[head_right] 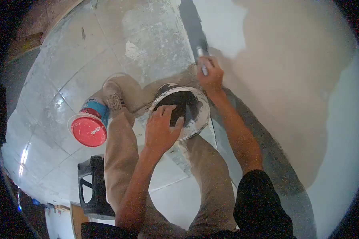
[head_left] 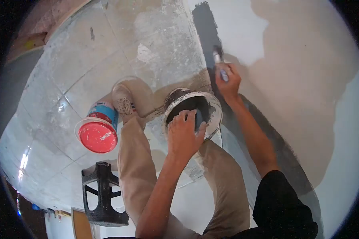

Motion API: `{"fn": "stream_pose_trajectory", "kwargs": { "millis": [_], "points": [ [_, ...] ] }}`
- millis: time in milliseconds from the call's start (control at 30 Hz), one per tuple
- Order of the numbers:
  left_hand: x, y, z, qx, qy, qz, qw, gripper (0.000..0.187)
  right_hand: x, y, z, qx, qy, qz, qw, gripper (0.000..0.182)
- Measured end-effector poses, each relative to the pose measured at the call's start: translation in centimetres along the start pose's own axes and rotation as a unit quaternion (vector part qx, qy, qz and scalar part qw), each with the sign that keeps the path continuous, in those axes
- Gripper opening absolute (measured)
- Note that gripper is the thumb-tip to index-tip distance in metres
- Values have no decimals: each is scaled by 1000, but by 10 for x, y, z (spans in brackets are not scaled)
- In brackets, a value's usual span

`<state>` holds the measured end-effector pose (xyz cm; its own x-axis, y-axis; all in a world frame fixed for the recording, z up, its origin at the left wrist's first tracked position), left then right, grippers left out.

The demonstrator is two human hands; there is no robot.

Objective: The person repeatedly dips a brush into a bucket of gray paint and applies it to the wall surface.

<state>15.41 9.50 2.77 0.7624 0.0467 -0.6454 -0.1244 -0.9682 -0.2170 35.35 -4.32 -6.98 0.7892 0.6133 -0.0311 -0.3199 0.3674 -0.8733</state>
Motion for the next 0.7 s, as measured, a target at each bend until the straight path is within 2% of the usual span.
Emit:
{"fn": "stream_pose_trajectory", "kwargs": {
  "millis": [100, 200, 233, 267, 367, 467, 500, 600, 667, 700],
  "points": [
    [-7, 13, 4, 24, 14, -20, 999, 45, 2, 25, -31, -15, -51, 36, 998, 18],
    [-13, 24, 9, 32, 24, -32, 999, 44, 20, 27, -45, -74, -12, 31, 997, 16],
    [-15, 28, 11, 33, 27, -38, 998, 44, 22, 22, -40, -85, 9, 24, 996, 15],
    [-15, 34, 12, 32, 33, -42, 998, 44, 17, 13, -31, -64, -44, -3, 997, 15],
    [-19, 57, 12, 28, 45, -65, 996, 40, -8, -27, 2, -60, -22, -46, 997, 21],
    [-20, 92, 31, -28, 87, -99, 991, 30, -59, -77, 43, 64, -56, -42, 995, 21],
    [-23, 99, 37, -54, 107, -111, 987, 27, -80, -94, 56, 70, -40, -26, 996, 21],
    [-53, 99, 40, -37, 1, -73, 997, 24, -155, -120, 58, 119, 51, 11, 992, 16],
    [-57, 93, 43, -54, -26, -122, 991, 27, -203, -115, 52, 261, 224, -20, 939, 14],
    [-61, 89, 44, -59, -42, -139, 988, 30, -220, -110, 54, 328, 314, -36, 890, 14]
  ]
}}
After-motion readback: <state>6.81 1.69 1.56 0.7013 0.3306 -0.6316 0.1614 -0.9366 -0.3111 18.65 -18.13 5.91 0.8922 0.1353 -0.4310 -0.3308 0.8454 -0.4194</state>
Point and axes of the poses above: each hand's wrist, its own x-axis towards the middle knuckle, its own y-axis out of the palm, z = x × y, the point moved 1 cm from there along x, towards the middle knuckle, and after that the axes turned 8 degrees about z, right-handed, at the moved point
